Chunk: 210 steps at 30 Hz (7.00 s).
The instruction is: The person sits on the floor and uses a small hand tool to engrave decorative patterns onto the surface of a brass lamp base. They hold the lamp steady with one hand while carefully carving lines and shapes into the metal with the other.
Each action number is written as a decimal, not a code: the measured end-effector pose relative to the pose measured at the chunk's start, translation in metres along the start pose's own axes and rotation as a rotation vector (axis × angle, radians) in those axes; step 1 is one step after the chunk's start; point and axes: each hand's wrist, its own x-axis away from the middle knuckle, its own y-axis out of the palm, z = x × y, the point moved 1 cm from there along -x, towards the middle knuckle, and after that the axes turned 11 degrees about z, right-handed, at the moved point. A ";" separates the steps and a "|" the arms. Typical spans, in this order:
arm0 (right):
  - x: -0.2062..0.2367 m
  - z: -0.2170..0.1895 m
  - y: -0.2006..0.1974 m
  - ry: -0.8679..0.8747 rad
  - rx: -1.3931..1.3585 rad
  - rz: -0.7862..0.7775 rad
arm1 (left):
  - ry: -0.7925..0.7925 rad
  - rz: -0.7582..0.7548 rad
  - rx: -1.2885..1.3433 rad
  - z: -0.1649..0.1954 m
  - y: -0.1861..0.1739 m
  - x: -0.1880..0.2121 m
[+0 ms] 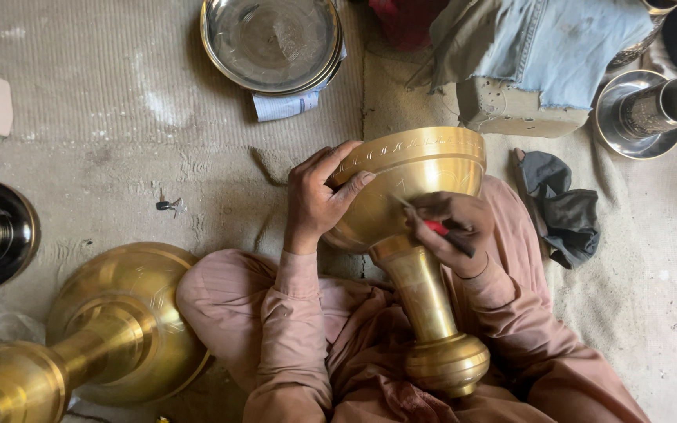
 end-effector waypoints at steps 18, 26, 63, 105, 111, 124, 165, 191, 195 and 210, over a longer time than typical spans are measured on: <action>-0.042 -0.040 0.005 -0.133 0.403 -0.337 | -0.006 -0.045 0.043 -0.020 -0.023 0.003; -0.052 -0.024 0.011 -0.008 0.441 -0.438 | 0.031 -0.032 0.040 -0.028 -0.026 0.002; -0.058 -0.030 -0.010 -0.041 0.335 -0.463 | 0.007 -0.032 0.024 -0.027 -0.016 0.000; -0.058 -0.031 -0.015 0.056 0.454 -0.505 | -0.002 -0.044 -0.020 -0.025 -0.018 0.001; -0.027 -0.020 -0.011 -0.149 0.345 -0.259 | 0.021 -0.002 0.035 -0.016 -0.021 -0.002; 0.036 0.001 0.044 0.236 0.197 0.321 | 0.003 -0.021 -0.018 -0.026 -0.014 -0.003; 0.022 -0.006 0.052 -0.008 0.351 0.213 | 0.019 0.014 0.002 -0.020 -0.017 -0.002; 0.077 -0.031 0.045 0.101 0.104 -0.649 | -0.330 -0.342 0.047 -0.078 -0.085 0.028; 0.084 -0.038 0.033 0.230 0.196 -0.654 | -0.696 -0.487 0.019 -0.089 -0.089 0.045; 0.052 -0.024 0.002 0.230 -0.036 0.210 | -0.186 -0.006 0.136 0.014 -0.007 -0.003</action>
